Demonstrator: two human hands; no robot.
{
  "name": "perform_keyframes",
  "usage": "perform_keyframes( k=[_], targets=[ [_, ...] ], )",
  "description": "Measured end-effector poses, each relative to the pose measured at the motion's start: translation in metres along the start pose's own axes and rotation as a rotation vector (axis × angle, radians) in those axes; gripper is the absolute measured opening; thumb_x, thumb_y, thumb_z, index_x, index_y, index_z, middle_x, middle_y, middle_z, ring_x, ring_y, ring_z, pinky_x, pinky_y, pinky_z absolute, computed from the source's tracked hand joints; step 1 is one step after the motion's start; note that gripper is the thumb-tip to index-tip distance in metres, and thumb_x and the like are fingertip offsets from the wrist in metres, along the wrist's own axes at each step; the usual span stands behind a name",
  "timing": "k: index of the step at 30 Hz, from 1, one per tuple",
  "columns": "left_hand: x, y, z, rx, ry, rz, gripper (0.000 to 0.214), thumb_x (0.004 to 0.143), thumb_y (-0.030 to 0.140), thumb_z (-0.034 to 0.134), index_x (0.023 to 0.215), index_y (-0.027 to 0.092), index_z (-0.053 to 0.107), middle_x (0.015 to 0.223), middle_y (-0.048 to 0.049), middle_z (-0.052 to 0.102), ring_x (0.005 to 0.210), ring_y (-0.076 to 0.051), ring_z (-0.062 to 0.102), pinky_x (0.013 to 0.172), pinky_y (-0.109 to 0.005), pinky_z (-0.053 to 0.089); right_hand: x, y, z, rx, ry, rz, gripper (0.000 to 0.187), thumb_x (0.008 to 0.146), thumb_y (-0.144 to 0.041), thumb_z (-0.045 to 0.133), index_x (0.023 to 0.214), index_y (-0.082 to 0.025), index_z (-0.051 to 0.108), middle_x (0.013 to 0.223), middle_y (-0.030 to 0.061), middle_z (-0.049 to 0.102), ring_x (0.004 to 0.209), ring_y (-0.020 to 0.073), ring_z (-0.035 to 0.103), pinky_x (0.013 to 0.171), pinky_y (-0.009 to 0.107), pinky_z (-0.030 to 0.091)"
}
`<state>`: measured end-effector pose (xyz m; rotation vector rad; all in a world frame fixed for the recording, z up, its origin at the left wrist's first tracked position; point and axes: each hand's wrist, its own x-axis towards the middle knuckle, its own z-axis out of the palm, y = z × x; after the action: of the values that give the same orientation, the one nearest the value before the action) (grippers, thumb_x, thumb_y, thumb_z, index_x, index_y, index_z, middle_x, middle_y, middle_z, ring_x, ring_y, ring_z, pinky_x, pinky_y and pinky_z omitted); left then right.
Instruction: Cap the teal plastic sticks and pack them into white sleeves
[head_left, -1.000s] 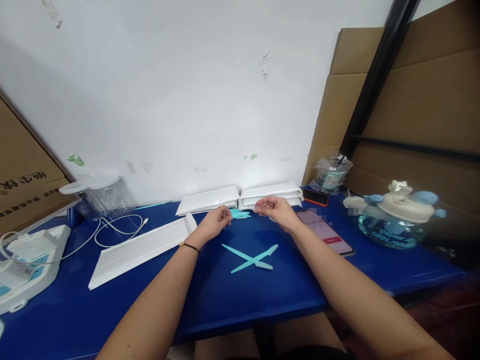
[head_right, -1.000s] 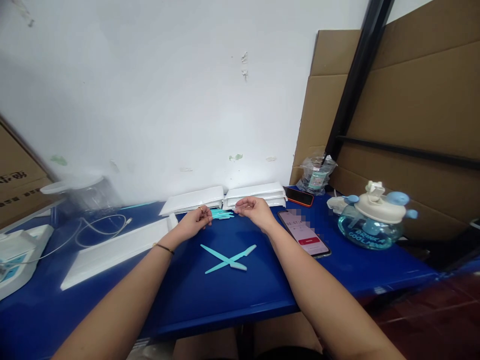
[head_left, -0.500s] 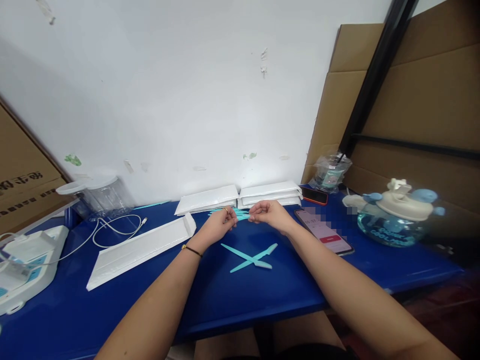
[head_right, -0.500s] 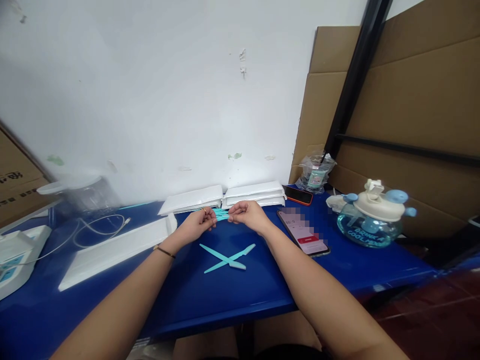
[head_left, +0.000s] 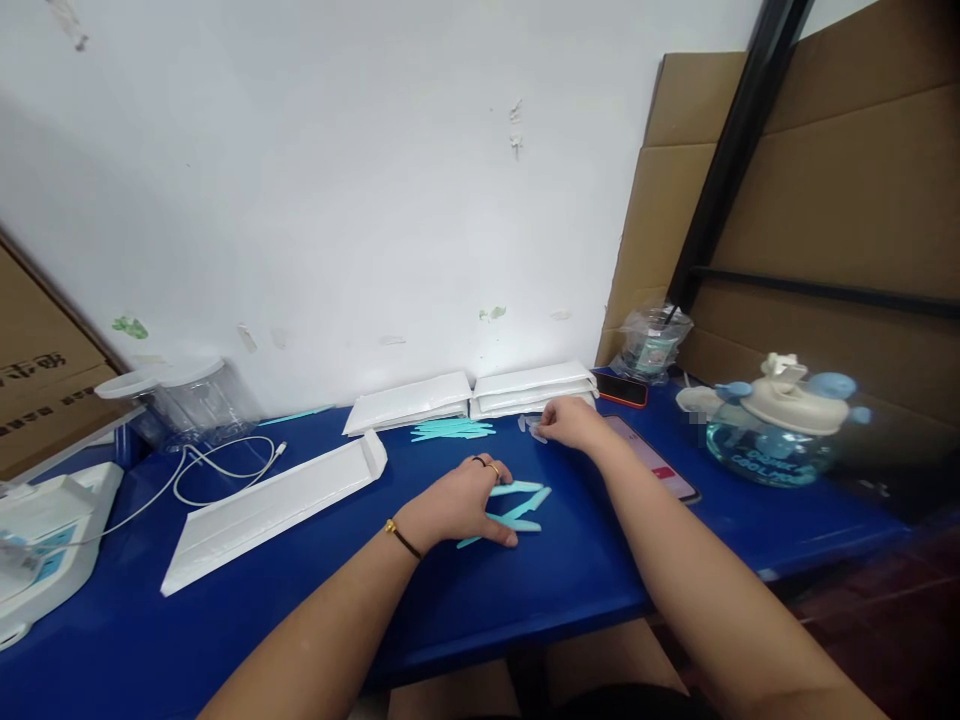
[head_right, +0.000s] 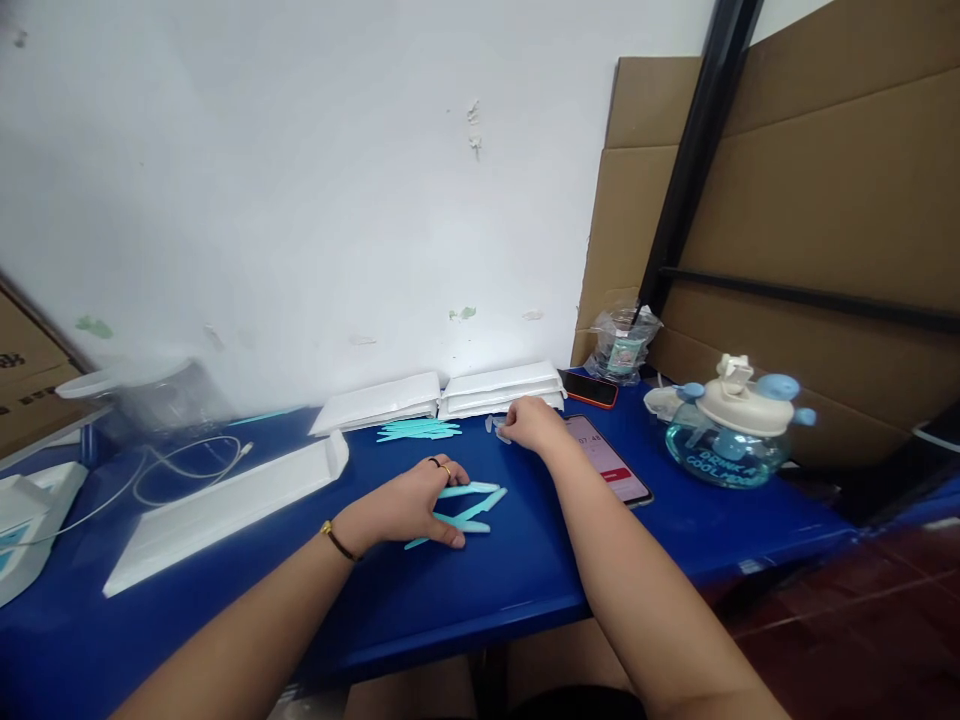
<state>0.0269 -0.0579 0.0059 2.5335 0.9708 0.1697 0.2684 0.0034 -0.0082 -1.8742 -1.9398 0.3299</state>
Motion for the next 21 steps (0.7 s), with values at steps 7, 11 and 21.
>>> perform_keyframes(
  k=[7,11,21],
  targets=[
    [0.010,-0.020,0.001,0.015,0.138,-0.023,0.038,0.077,0.047,0.054,0.106,0.022,0.058,0.101,-0.0065,0.057,0.094,-0.021,0.052,0.080,-0.030,0.042,-0.002,-0.011,0.015,-0.021,-0.074,-0.052,0.001,0.065,-0.019,0.064,0.065,-0.019,0.064,0.073,0.0046,0.066,0.064,0.0150,0.058,0.053,0.022,0.035],
    [0.014,-0.050,-0.009,0.216,0.310,-0.202,0.031,0.085,0.031,0.046,0.112,0.021,0.057,0.112,-0.0094,0.054,0.107,-0.024,0.044,0.089,-0.035,0.037,-0.002,-0.011,0.013,0.063,-0.049,-0.079,0.005,0.066,-0.018,0.064,0.062,-0.018,0.061,0.067,0.0033,0.065,0.062,0.0139,0.056,0.053,0.022,0.036],
    [0.021,-0.067,-0.014,0.296,0.354,-0.235,0.015,0.080,0.030,0.054,0.086,0.022,0.066,0.092,-0.0065,0.063,0.098,-0.024,0.049,0.084,-0.034,0.037,-0.009,-0.028,0.017,0.352,-0.165,-0.248,0.008,0.068,-0.014,0.057,0.072,-0.017,0.063,0.062,-0.0009,0.063,0.056,0.0105,0.055,0.054,0.020,0.039]
  ],
)
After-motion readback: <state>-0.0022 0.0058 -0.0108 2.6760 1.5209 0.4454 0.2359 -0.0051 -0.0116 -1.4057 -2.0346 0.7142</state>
